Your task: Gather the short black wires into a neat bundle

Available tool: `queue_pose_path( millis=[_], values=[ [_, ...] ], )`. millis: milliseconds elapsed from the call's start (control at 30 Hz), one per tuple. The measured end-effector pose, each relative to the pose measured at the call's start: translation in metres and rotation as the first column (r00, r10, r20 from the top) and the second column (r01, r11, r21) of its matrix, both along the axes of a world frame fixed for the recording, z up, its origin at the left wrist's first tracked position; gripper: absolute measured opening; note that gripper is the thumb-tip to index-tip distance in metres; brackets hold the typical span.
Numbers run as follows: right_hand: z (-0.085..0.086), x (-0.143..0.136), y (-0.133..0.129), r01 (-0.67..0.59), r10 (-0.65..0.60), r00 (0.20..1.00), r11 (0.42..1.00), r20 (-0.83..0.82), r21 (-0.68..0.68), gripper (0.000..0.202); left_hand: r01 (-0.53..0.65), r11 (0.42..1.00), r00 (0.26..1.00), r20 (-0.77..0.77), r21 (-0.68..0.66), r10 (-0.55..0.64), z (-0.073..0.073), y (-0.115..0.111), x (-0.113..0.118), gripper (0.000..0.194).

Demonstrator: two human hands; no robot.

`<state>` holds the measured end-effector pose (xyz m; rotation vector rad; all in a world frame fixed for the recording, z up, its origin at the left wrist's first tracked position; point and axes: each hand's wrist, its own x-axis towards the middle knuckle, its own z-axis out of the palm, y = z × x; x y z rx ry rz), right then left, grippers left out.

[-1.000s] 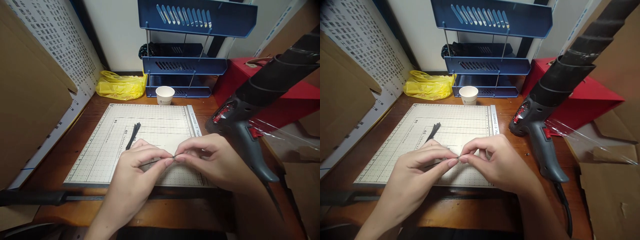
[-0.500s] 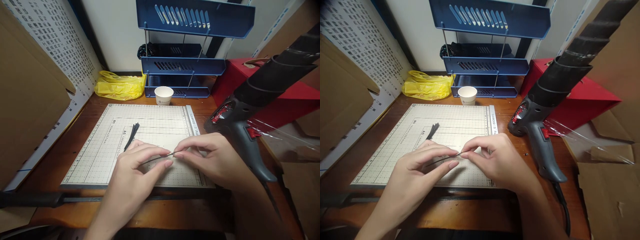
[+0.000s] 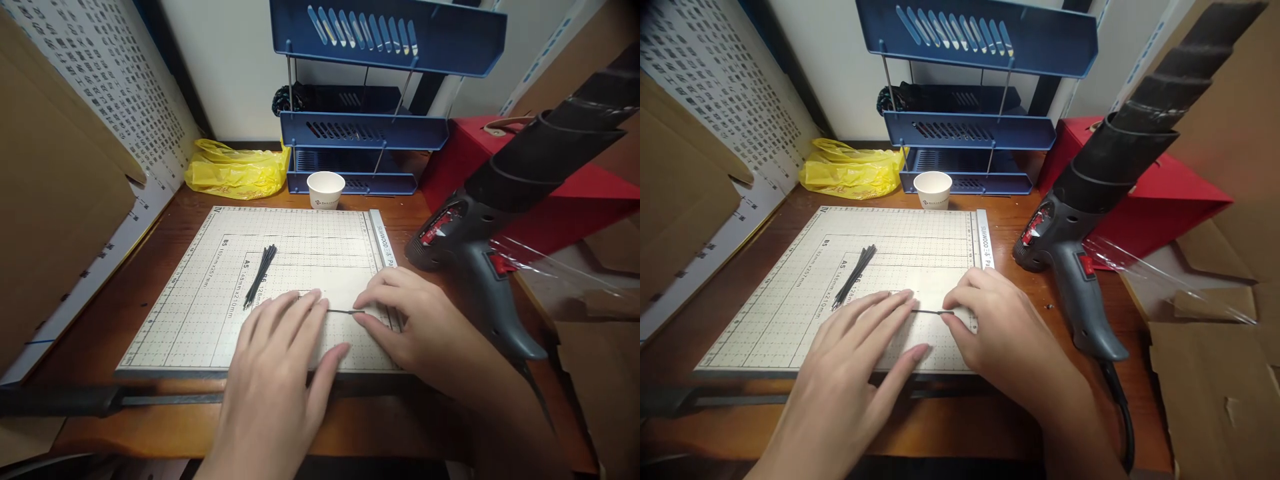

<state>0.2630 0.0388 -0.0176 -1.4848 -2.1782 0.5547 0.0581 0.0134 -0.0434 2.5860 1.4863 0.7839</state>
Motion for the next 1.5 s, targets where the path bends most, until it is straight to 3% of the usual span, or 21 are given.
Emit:
queue_pose_path(
  millis=[133, 300, 567, 833, 1233, 1333, 1500],
  values=[
    [0.0, 0.001, -0.001, 0.016, -0.016, 1.0, 1.0, -0.006, 0.001, 0.008, 0.023, 0.998, 0.985, -0.173, 0.061, -0.012, -0.004, -0.009, 0.004, 0.05],
    [-0.005, 0.002, -0.002, 0.005, -0.005, 1.0, 1.0, -0.023, -0.004, 0.014, 0.027, 0.995, 0.969, -0.246, 0.1, -0.002, -0.004, -0.011, 0.005, 0.049],
    [-0.005, 0.002, -0.002, 0.003, -0.003, 0.999, 1.0, -0.047, 0.007, 0.015, 0.065, 0.99, 0.971, -0.238, 0.123, -0.035, -0.005, -0.013, 0.009, 0.051],
    [-0.002, 0.005, -0.009, 0.042, -0.041, 0.999, 0.999, -0.034, 0.027, 0.016, 0.071, 0.996, 0.988, -0.143, 0.056, -0.062, -0.003, -0.009, 0.022, 0.054],
    [-0.002, 0.009, -0.01, 0.062, -0.062, 0.998, 0.998, 0.005, 0.002, 0.015, 0.061, 0.997, 0.985, -0.162, 0.04, -0.054, -0.006, -0.01, 0.02, 0.05],
    [-0.001, 0.013, -0.014, 0.113, -0.112, 0.994, 0.994, -0.015, 0.016, 0.014, 0.048, 0.998, 0.987, -0.159, 0.044, -0.04, -0.006, -0.01, 0.022, 0.049],
    [-0.002, 0.019, -0.023, 0.326, -0.32, 0.944, 0.941, -0.076, 0.093, 0.011, 0.06, 0.995, 0.988, -0.148, 0.085, -0.047, -0.003, -0.01, 0.035, 0.047]
  ],
)
